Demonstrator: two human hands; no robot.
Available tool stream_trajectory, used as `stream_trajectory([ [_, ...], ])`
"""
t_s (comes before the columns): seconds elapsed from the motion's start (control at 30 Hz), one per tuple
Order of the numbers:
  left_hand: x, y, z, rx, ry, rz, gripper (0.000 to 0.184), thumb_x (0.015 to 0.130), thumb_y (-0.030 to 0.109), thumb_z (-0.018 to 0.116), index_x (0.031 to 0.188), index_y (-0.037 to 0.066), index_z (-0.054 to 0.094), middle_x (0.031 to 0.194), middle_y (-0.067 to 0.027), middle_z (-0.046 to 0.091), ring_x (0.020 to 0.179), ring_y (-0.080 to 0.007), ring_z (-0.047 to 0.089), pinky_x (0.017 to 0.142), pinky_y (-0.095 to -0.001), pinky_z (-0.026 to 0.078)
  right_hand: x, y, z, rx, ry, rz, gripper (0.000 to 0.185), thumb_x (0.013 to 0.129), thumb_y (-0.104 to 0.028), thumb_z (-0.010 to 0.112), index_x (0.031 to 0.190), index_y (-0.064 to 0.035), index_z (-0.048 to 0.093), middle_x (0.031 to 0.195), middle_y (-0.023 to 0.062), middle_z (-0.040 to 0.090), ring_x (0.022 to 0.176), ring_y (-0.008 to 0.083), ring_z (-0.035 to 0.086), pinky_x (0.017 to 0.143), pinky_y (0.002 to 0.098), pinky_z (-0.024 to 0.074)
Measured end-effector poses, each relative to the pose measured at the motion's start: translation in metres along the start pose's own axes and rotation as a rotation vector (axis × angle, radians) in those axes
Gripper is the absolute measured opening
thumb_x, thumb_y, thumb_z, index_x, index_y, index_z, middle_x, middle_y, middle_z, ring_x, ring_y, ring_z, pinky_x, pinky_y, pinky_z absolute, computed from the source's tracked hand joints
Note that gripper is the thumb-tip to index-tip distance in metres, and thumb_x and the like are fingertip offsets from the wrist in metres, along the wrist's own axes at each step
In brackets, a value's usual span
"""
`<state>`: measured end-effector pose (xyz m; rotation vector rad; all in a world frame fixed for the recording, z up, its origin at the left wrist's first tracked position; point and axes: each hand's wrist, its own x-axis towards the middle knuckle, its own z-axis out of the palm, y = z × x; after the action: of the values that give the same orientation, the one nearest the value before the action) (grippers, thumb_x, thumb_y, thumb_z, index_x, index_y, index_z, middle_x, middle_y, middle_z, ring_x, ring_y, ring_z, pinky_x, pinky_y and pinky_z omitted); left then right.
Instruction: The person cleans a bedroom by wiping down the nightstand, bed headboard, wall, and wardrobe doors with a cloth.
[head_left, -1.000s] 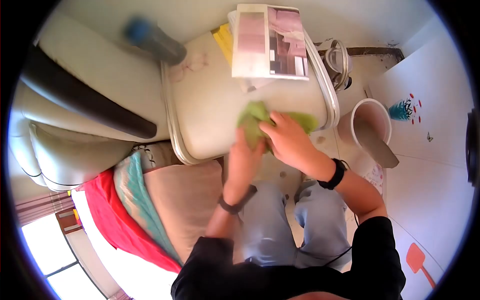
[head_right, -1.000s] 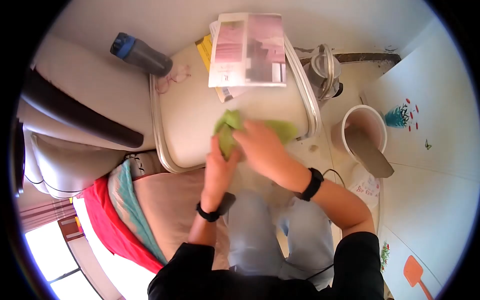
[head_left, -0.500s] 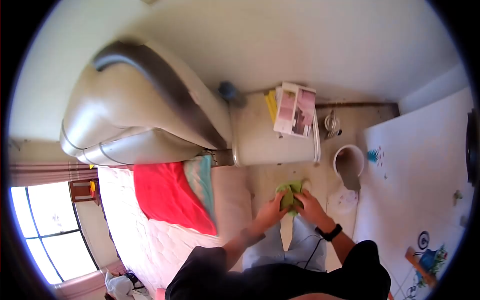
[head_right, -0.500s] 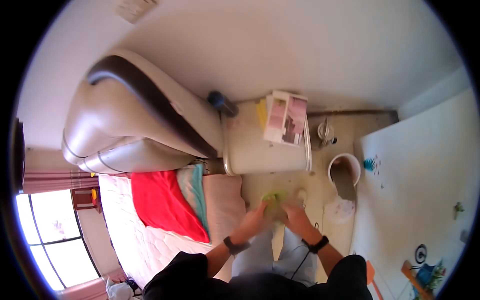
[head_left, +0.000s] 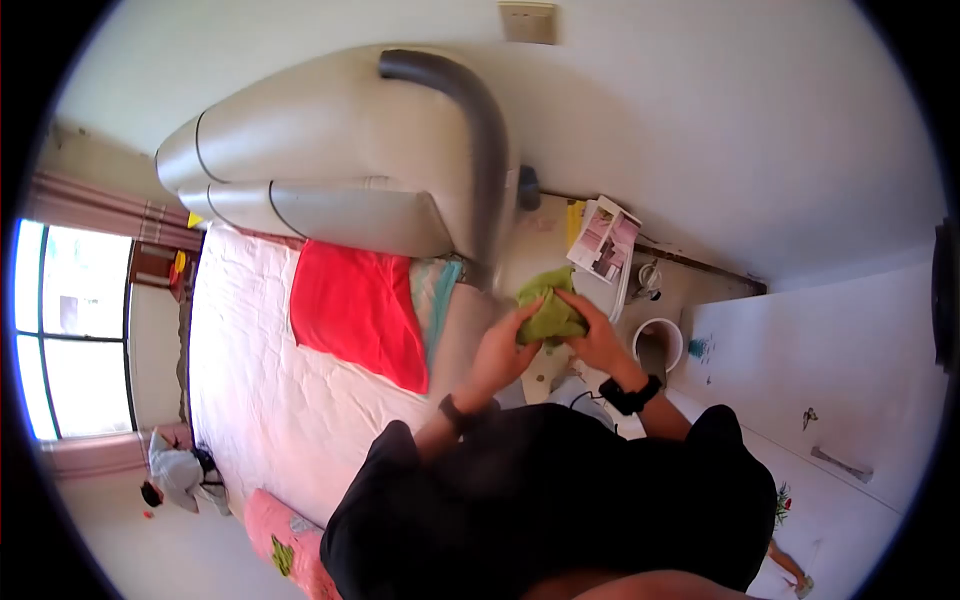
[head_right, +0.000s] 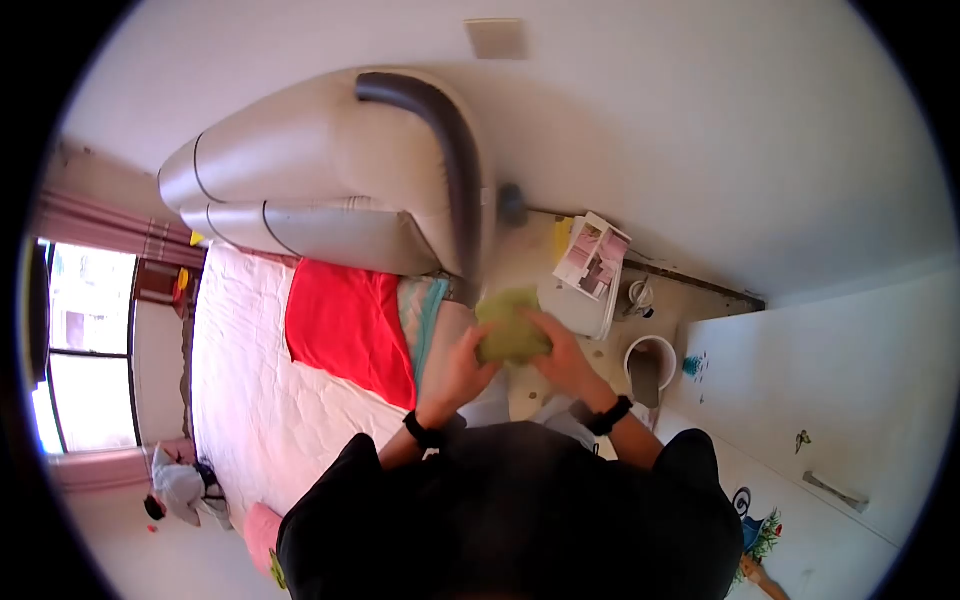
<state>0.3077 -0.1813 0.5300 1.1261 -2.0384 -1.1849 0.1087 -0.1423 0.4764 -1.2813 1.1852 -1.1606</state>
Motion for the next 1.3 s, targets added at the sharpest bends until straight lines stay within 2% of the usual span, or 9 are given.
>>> stream_trajectory([
  [0.13, 0.035, 0.000, -0.044, -0.013, 0.148, 0.188, 0.065, 0.081, 0.002, 0.071, 0.140, 0.014, 0.048, 0.117, -0.0220, 0.059, 0.106, -0.0407, 0.059, 0.089, -0.0393, 0.050, 0.065, -0.033, 0.012, -0.129, 0.088, -0.204, 0.064, 0.073, 0.011, 0.056, 0.135, -0.0059, 0.055, 0.125, 0.0148, 0.058, 0.115, 0.0251, 0.057, 0.097, 0.0325, 0.0462],
  [0.47, 0.142, -0.033, -0.153, -0.066, 0.320, 0.392, 0.066, 0.078, -0.001, 0.070, 0.138, 0.011, 0.048, 0.121, -0.0194, 0.054, 0.110, -0.0386, 0.055, 0.091, -0.0390, 0.048, 0.217, -0.083, 0.073, -0.484, 0.455, -0.597, 0.058, 0.077, 0.007, 0.061, 0.133, -0.0074, 0.057, 0.123, 0.0206, 0.055, 0.109, 0.0398, 0.058, 0.090, 0.0406, 0.0498],
  [0.67, 0.186, -0.111, -0.171, 0.016, 0.461, 0.144, 0.056, 0.080, 0.002, 0.071, 0.133, 0.006, 0.053, 0.120, -0.0216, 0.059, 0.112, -0.0390, 0.056, 0.095, -0.0416, 0.046, 0.304, -0.005, 0.111, -0.733, 0.367, -0.462, 0.071, 0.073, 0.003, 0.069, 0.139, -0.0170, 0.053, 0.132, 0.0243, 0.045, 0.117, 0.0412, 0.047, 0.103, 0.0444, 0.0404],
  [0.77, 0.193, -0.138, -0.173, -0.066, 0.486, 0.029, 0.051, 0.082, 0.003, 0.071, 0.130, 0.003, 0.055, 0.123, -0.0217, 0.060, 0.114, -0.0386, 0.056, 0.095, -0.0419, 0.046, 0.315, -0.011, 0.124, -0.896, 0.347, -0.471, 0.074, 0.072, -0.002, 0.074, 0.140, -0.0212, 0.053, 0.134, 0.0249, 0.042, 0.119, 0.0419, 0.043, 0.105, 0.0458, 0.0369],
  [0.8, 0.196, -0.136, -0.174, -0.064, 0.476, 0.004, 0.049, 0.084, 0.004, 0.070, 0.130, 0.003, 0.055, 0.124, -0.0221, 0.060, 0.115, -0.0393, 0.056, 0.095, -0.0430, 0.046, 0.318, -0.013, 0.122, -0.901, 0.366, -0.510, 0.073, 0.072, -0.002, 0.075, 0.139, -0.0196, 0.054, 0.129, 0.0220, 0.045, 0.115, 0.0403, 0.045, 0.103, 0.0454, 0.0386],
  [0.9, 0.216, -0.127, -0.171, -0.096, 0.537, -0.011, 0.051, 0.081, -0.001, 0.070, 0.129, 0.005, 0.056, 0.110, -0.0160, 0.066, 0.093, -0.0268, 0.066, 0.081, -0.0344, 0.053, 0.331, -0.024, 0.104, -0.867, 0.286, -0.500, 0.070, 0.072, 0.000, 0.073, 0.137, -0.0155, 0.055, 0.123, 0.0204, 0.047, 0.112, 0.0409, 0.045, 0.100, 0.0465, 0.0392],
  [1.1, 0.278, -0.089, -0.182, 0.136, 0.620, 0.163, 0.047, 0.082, 0.002, 0.070, 0.127, 0.008, 0.058, 0.107, -0.0211, 0.066, 0.092, -0.0347, 0.066, 0.081, -0.0374, 0.052, 0.356, -0.058, 0.078, -0.801, 0.342, -0.506, 0.053, 0.076, -0.002, 0.067, 0.127, -0.0012, 0.052, 0.105, 0.0188, 0.055, 0.102, 0.0381, 0.053, 0.083, 0.0445, 0.0486],
  [1.2, 0.266, -0.097, -0.179, 0.139, 0.577, 0.117, 0.046, 0.081, 0.002, 0.070, 0.126, 0.008, 0.058, 0.108, -0.0217, 0.066, 0.094, -0.0379, 0.065, 0.082, -0.0389, 0.052, 0.349, -0.049, 0.080, -0.781, 0.285, -0.404, 0.047, 0.075, -0.005, 0.069, 0.118, 0.0009, 0.052, 0.106, 0.0210, 0.054, 0.102, 0.0408, 0.053, 0.084, 0.0454, 0.0483],
  [1.3, 0.235, -0.116, -0.167, 0.182, 0.455, -0.115, 0.048, 0.084, 0.010, 0.068, 0.130, 0.008, 0.055, 0.110, -0.0222, 0.065, 0.102, -0.0421, 0.061, 0.087, -0.0467, 0.049, 0.332, -0.022, 0.094, -0.696, 0.206, -0.297, 0.047, 0.074, -0.006, 0.071, 0.114, 0.0009, 0.050, 0.108, 0.0227, 0.053, 0.102, 0.0434, 0.053, 0.086, 0.0467, 0.0470],
])
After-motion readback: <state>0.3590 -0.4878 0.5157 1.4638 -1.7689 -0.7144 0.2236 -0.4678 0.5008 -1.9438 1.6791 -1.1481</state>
